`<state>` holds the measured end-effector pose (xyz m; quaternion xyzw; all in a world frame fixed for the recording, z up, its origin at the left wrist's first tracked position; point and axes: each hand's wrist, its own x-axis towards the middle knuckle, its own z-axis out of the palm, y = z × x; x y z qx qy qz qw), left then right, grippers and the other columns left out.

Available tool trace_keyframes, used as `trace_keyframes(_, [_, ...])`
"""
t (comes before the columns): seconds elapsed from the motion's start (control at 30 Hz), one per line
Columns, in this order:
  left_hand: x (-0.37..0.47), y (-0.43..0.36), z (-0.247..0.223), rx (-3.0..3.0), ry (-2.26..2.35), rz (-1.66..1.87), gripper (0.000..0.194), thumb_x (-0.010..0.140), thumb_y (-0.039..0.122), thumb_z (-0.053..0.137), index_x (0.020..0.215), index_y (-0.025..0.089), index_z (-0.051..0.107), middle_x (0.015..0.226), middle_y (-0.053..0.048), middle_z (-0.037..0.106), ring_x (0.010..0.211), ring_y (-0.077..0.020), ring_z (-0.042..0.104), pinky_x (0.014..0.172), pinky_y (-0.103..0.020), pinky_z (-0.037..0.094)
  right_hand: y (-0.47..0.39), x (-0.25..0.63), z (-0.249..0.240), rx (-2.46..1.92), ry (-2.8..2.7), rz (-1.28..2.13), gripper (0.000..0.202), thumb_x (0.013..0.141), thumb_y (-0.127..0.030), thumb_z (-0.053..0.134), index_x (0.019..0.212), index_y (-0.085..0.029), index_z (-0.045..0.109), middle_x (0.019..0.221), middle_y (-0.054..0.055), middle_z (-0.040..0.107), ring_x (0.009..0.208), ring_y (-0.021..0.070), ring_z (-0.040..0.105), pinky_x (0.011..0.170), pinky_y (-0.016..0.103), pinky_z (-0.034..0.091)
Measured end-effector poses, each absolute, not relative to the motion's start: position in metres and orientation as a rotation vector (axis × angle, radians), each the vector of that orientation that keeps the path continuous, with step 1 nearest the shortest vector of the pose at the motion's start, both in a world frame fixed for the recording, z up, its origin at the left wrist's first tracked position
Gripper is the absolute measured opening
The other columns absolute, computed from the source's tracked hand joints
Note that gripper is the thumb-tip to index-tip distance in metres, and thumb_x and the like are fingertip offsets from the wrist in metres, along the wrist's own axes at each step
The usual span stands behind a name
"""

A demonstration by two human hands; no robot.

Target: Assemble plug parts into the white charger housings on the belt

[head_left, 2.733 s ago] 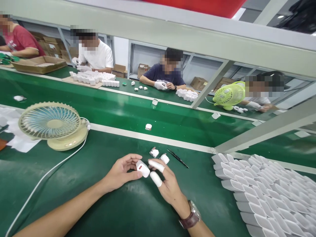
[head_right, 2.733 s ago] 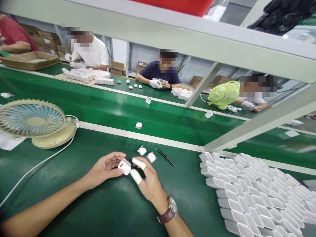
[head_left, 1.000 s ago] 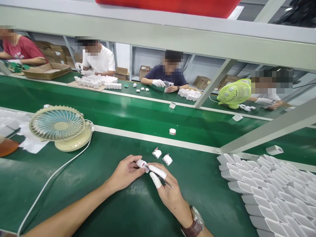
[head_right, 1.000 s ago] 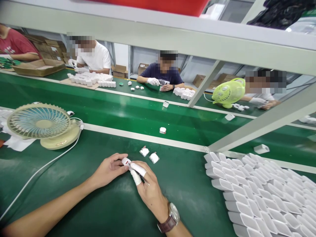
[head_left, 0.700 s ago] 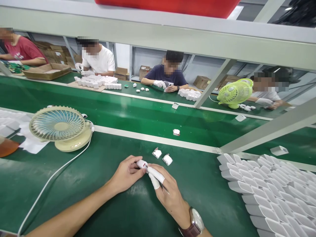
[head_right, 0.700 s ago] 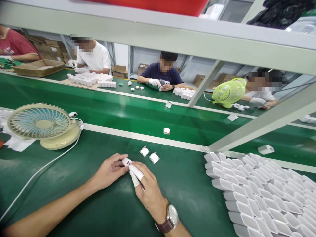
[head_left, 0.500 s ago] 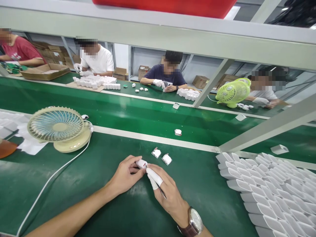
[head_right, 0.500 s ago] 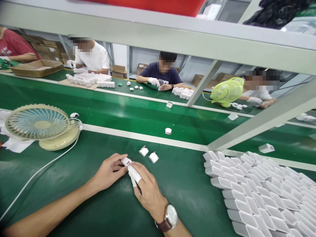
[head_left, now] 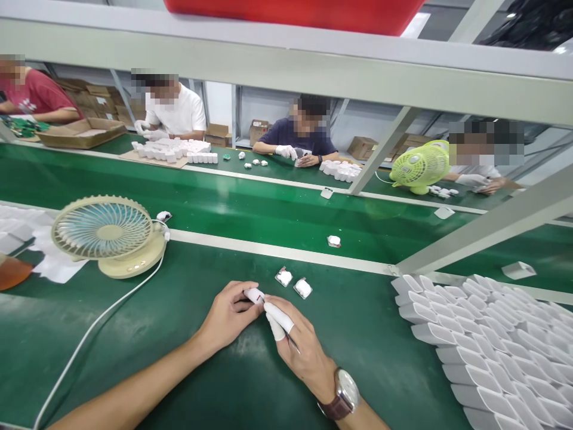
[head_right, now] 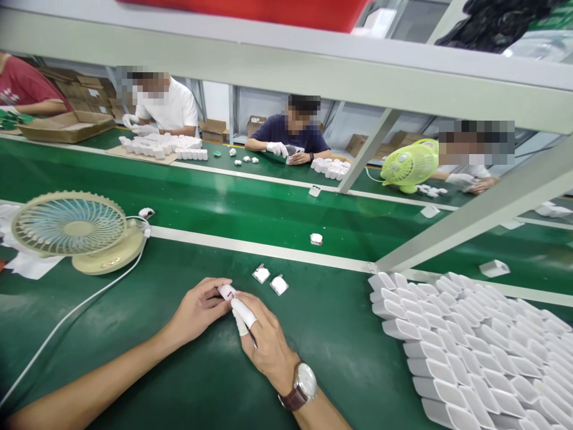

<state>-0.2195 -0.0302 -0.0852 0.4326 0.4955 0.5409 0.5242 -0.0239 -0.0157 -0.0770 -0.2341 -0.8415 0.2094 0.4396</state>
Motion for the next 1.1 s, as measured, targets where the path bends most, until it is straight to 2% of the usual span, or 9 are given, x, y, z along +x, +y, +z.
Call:
trace_keyframes(0.17, [-0.22,-0.028,-0.083,1.012,1.246,1.259,0.043,0.074,0.043,0.089,0.106,0.017,0.074,0.102,-0.007,0.071,0.095,-0.0244,0.074,0.09,-0.04,0.063,-0.014,-0.024,-0.077,-0.592,-2.085,0.506,0.058,0.101,-0.004,0.05,0.153,-0.029,0.048,0.142,0.012,0.065,0.127,0.0245,0.067,0.103,0.041,0.061])
trace_keyframes(0.33, [-0.221,-0.026,-0.081,0.96,1.257,1.225,0.049,0.071,0.044,0.091,0.106,0.015,0.072,0.094,-0.009,0.077,0.089,-0.0238,0.075,0.088,-0.038,0.061,-0.014,-0.024,-0.074,-0.635,-1.995,0.491,0.052,0.101,-0.006,0.052,0.148,-0.026,0.053,0.128,0.013,0.071,0.115,0.0229,0.073,0.095,0.037,0.064])
trace_keyframes(0.43, [-0.222,-0.024,-0.082,0.969,1.261,1.215,0.048,0.071,0.042,0.089,0.107,0.015,0.071,0.093,-0.008,0.077,0.088,-0.0229,0.075,0.085,-0.035,0.061,-0.006,-0.015,-0.074,-0.65,-2.023,0.372,0.052,0.1,-0.007,0.054,0.149,-0.022,0.052,0.132,0.016,0.069,0.121,0.0249,0.07,0.101,0.04,0.061])
trace_keyframes(0.57, [-0.228,-0.022,-0.086,1.145,1.315,1.202,0.04,0.079,0.038,0.082,0.111,0.017,0.07,0.099,-0.008,0.073,0.089,-0.0219,0.075,0.082,-0.034,0.063,0.02,0.015,-0.08,-0.834,-2.125,0.169,0.053,0.096,-0.002,0.049,0.147,-0.019,0.053,0.146,0.019,0.06,0.136,0.0284,0.06,0.11,0.047,0.056])
trace_keyframes(0.67, [-0.235,-0.022,-0.09,1.479,1.368,1.28,0.035,0.088,0.034,0.074,0.121,0.022,0.068,0.119,-0.009,0.066,0.1,-0.0224,0.073,0.087,-0.036,0.064,0.04,0.039,-0.089,-1.134,-2.171,0.024,0.05,0.091,0.002,0.044,0.135,-0.015,0.061,0.15,0.021,0.054,0.138,0.0317,0.058,0.108,0.05,0.057])
trace_keyframes(0.77, [-0.243,-0.022,-0.094,1.907,1.398,1.259,0.038,0.096,0.029,0.066,0.134,0.028,0.062,0.132,-0.01,0.062,0.117,-0.0258,0.069,0.097,-0.04,0.063,0.051,0.049,-0.097,-1.337,-2.196,-0.034,0.038,0.095,-0.004,0.045,0.127,-0.012,0.064,0.144,0.023,0.056,0.132,0.0332,0.062,0.106,0.051,0.059])
trace_keyframes(0.9, [-0.248,-0.024,-0.099,2.377,1.242,1.138,0.035,0.103,0.024,0.057,0.137,0.026,0.059,0.136,-0.013,0.061,0.133,-0.0298,0.06,0.109,-0.048,0.057,0.051,0.044,-0.098,-1.383,-2.211,-0.05,0.032,0.1,-0.015,0.048,0.126,-0.006,0.064,0.14,0.027,0.057,0.13,0.0364,0.062,0.109,0.054,0.056])
trace_keyframes(1.0, [-0.246,-0.026,-0.1,2.556,1.073,1.054,0.039,0.101,0.021,0.063,0.139,0.022,0.056,0.135,-0.015,0.063,0.136,-0.0315,0.058,0.111,-0.05,0.056,0.047,0.04,-0.096,-1.372,-2.248,-0.047,0.032,0.098,-0.011,0.045,0.121,-0.005,0.067,0.139,0.027,0.058,0.131,0.0369,0.06,0.11,0.053,0.055])
trace_keyframes(1.1, [-0.242,-0.028,-0.095,2.661,0.933,1.069,0.038,0.097,0.009,0.061,0.134,0.019,0.059,0.131,-0.016,0.066,0.135,-0.0316,0.058,0.111,-0.05,0.056,0.044,0.04,-0.093,-1.341,-2.278,-0.033,0.034,0.093,-0.007,0.047,0.12,-0.006,0.068,0.138,0.024,0.061,0.135,0.0351,0.058,0.112,0.05,0.055])
